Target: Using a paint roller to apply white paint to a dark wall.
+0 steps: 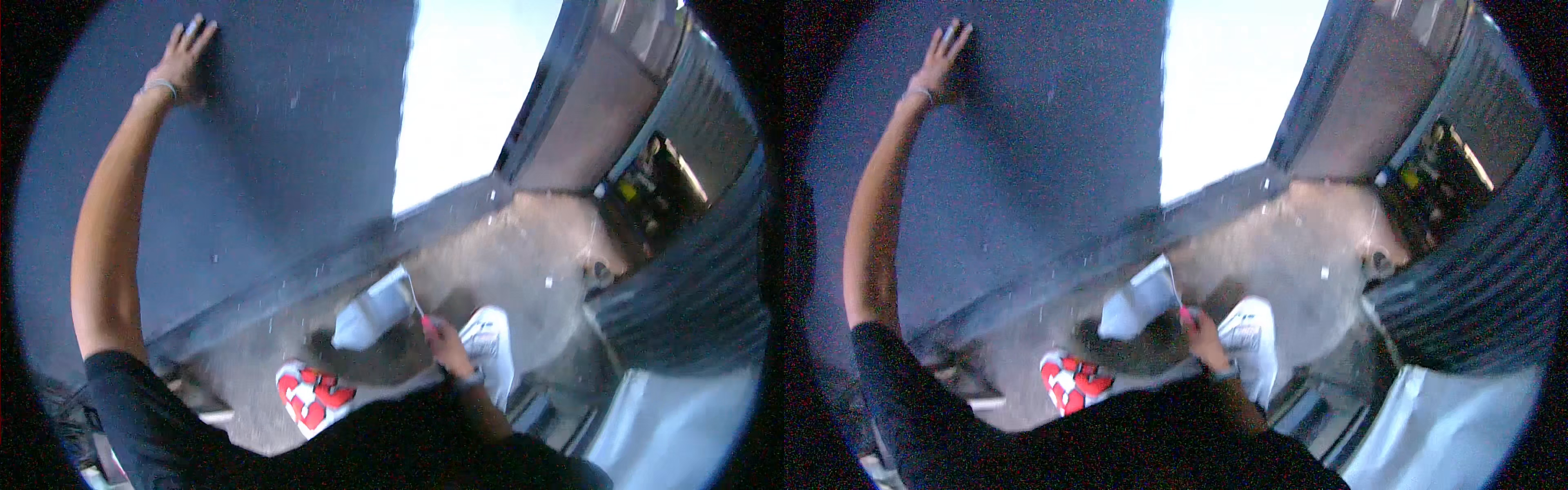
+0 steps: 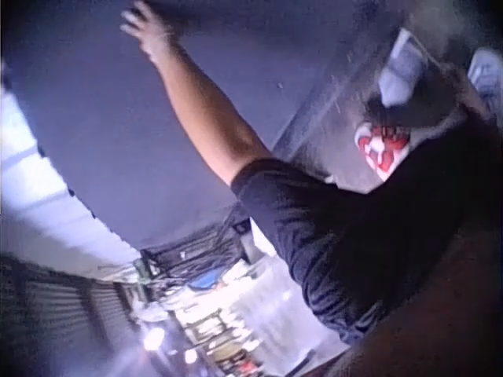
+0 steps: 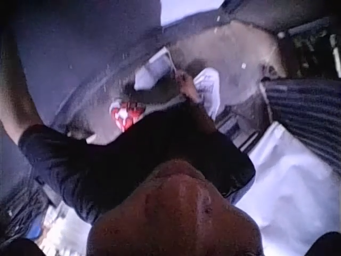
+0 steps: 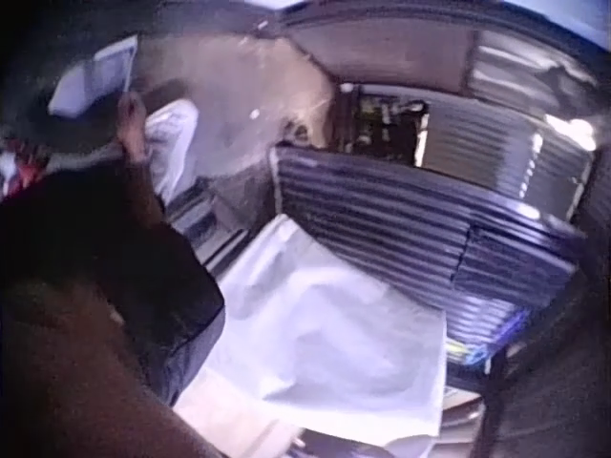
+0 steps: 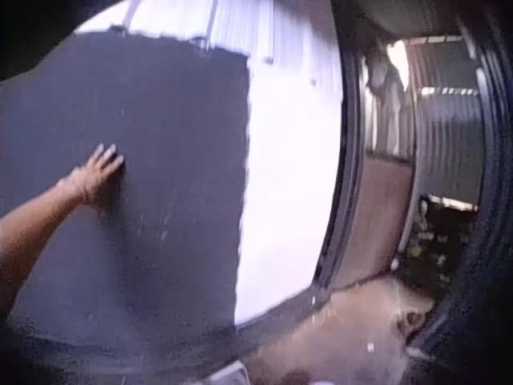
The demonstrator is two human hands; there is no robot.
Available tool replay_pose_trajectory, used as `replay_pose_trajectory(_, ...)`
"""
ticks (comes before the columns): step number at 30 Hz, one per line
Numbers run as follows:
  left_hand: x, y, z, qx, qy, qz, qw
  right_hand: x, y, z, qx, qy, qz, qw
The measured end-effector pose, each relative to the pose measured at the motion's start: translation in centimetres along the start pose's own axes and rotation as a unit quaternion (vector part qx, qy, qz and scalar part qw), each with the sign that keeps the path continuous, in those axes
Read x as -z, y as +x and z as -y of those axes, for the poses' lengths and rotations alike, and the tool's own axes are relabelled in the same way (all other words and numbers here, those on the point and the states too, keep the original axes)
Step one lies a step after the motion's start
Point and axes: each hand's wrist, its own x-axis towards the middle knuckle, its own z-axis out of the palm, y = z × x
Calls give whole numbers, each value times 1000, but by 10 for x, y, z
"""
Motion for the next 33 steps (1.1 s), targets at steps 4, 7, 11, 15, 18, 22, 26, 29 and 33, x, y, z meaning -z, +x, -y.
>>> replay_pose_trajectory(4,37,16,-89,250,73,160,952,94,55,89,-182,284,19,941)
replay_pose_trajectory(7,48,20,-119,267,81,199,940,147,139,182,-82,320,-6,944)
replay_pose_trajectory(11,72,15,-110,276,30,182,943,205,275,278,108,330,-11,938)
replay_pose_trajectory(15,87,26,-116,279,-33,218,935,244,388,385,241,374,25,895)
replay_pose_trajectory(18,82,30,-124,302,-31,232,924,257,440,454,320,359,6,877)
replay_pose_trajectory(22,68,33,-133,326,38,207,922,273,479,503,335,299,-53,892)
replay_pose_trajectory(26,69,25,-130,309,46,173,934,272,497,517,325,257,-67,908)
replay_pose_trajectory(29,55,18,-126,310,50,153,937,265,503,501,312,225,-68,920)
replay_pose_trajectory(33,49,17,-123,314,51,140,938,254,503,478,295,176,-95,934)
